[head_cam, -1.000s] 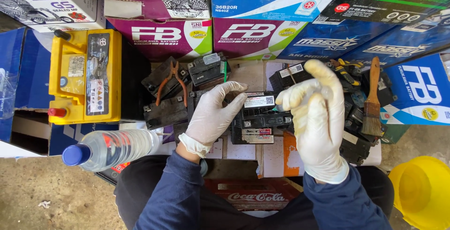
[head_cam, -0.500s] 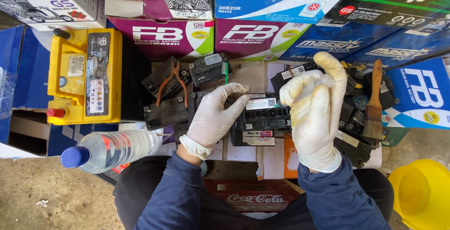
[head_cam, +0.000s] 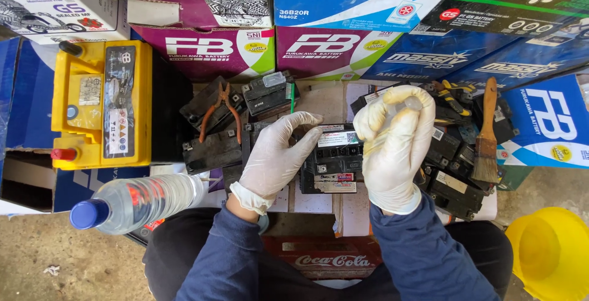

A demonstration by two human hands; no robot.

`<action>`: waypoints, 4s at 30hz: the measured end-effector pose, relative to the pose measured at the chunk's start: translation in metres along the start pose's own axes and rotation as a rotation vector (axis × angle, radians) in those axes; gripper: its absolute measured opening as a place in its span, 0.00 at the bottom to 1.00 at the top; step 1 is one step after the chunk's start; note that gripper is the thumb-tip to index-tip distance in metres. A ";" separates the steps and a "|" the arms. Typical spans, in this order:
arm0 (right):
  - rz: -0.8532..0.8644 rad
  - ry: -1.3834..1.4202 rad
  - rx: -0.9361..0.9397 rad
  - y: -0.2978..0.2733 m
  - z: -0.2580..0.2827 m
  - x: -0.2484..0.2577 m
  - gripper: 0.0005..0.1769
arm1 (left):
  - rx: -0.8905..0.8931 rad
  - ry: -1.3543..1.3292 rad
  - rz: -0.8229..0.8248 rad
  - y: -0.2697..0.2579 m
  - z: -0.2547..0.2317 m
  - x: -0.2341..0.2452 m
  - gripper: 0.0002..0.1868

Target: Filling lead-acid battery cells with liquid using a syringe in a workshop environment

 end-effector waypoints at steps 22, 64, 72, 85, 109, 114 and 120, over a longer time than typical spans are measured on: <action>-0.022 0.183 -0.051 0.011 0.004 -0.005 0.16 | 0.023 0.006 0.012 0.001 0.004 -0.001 0.06; 0.222 0.102 -0.008 -0.009 0.062 0.006 0.14 | -0.057 0.074 -0.020 -0.005 -0.008 0.002 0.08; 0.353 -1.033 0.321 -0.066 0.167 0.081 0.15 | -0.557 0.537 -0.220 -0.073 -0.111 -0.028 0.10; 0.050 -1.430 0.017 -0.199 0.218 0.317 0.33 | -0.787 0.261 0.641 -0.179 -0.128 -0.396 0.10; -0.119 -1.136 -0.543 -0.282 0.149 0.539 0.25 | -1.007 0.628 0.861 -0.203 0.005 -0.640 0.07; -0.086 -1.174 -0.609 -0.283 0.143 0.556 0.21 | -1.001 0.692 0.925 -0.203 0.028 -0.657 0.08; -0.060 -1.195 -0.654 -0.289 0.122 0.574 0.21 | -0.930 0.725 0.970 -0.200 0.030 -0.667 0.07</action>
Point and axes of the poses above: each hand's wrist, its own y-axis towards the middle knuckle, its own x-axis out of the back of the hand, z = x × y, the point moved 9 cm from there along y, towards the middle knuckle, and after that the axes turned 6 degrees about y, right-handed, at the moved point
